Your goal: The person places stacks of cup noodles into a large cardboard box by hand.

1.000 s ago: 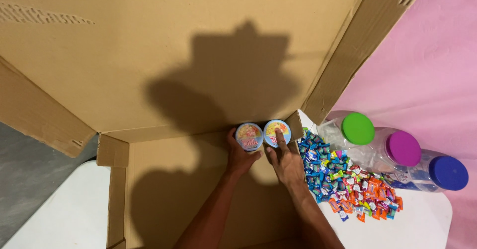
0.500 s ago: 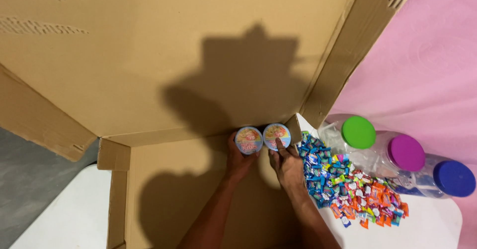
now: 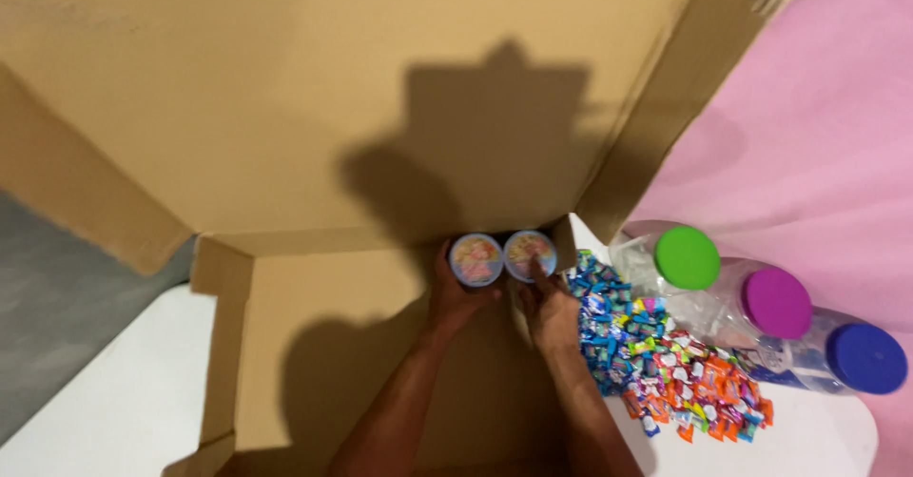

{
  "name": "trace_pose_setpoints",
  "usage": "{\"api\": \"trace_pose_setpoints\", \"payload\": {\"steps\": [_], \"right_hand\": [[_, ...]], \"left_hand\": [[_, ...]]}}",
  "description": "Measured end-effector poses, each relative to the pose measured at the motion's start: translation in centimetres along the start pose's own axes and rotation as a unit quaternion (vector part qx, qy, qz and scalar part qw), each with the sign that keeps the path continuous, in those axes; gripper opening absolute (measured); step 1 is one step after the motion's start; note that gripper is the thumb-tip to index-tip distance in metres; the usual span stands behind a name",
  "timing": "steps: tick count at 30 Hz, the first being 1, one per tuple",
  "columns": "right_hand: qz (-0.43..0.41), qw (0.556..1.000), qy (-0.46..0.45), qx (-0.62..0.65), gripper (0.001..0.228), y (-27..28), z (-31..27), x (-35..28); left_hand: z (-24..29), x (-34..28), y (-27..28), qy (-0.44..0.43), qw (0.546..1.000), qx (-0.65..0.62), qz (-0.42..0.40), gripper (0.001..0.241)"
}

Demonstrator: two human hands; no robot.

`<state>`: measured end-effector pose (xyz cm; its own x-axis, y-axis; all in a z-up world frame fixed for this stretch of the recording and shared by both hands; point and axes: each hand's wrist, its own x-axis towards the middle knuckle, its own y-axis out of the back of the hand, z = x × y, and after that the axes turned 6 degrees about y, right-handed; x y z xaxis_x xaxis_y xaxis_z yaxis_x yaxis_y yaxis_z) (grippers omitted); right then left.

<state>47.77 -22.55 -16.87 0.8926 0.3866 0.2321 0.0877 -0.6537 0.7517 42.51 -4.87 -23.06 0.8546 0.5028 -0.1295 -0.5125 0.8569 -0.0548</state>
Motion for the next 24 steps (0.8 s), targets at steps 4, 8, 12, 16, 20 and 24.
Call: {"api": "trace_pose_setpoints", "payload": {"steps": [4, 8, 12, 16, 20, 24], "right_hand": [[-0.018, 0.998, -0.045, -0.027, 0.039, 1.6, -1.2, -0.1], [-0.152, 0.959, -0.236, 0.035, 0.053, 5.6, -8.2, 0.5], [-0.111, 0.993, -0.032, 0.038, 0.04, 5.2, -10.8, 0.0], [-0.14, 0.975, -0.006, 0.17, 0.038, 4.9, -16.7, -0.8], [-0.184, 0.966, 0.017, 0.18, 0.036, 3.3, -22.3, -3.3], [-0.25, 0.939, 0.039, 0.231, 0.033, 0.3, -27.5, -5.9]], "left_hand": [[3.1, -0.7, 1.4, -0.038, 0.974, 0.205, 0.093, 0.132], [3.9, -2.2, 4.0, -0.047, 0.953, 0.252, 0.161, 0.113], [10.9, -6.2, 7.0, -0.099, 0.962, 0.219, 0.132, 0.05], [16.5, -10.2, 10.2, -0.082, 0.984, 0.129, 0.086, 0.023], [19.2, -16.2, 14.5, -0.067, 0.987, 0.1, 0.106, 0.023], [21.5, -20.9, 20.1, -0.137, 0.973, 0.106, 0.154, 0.019]]}}
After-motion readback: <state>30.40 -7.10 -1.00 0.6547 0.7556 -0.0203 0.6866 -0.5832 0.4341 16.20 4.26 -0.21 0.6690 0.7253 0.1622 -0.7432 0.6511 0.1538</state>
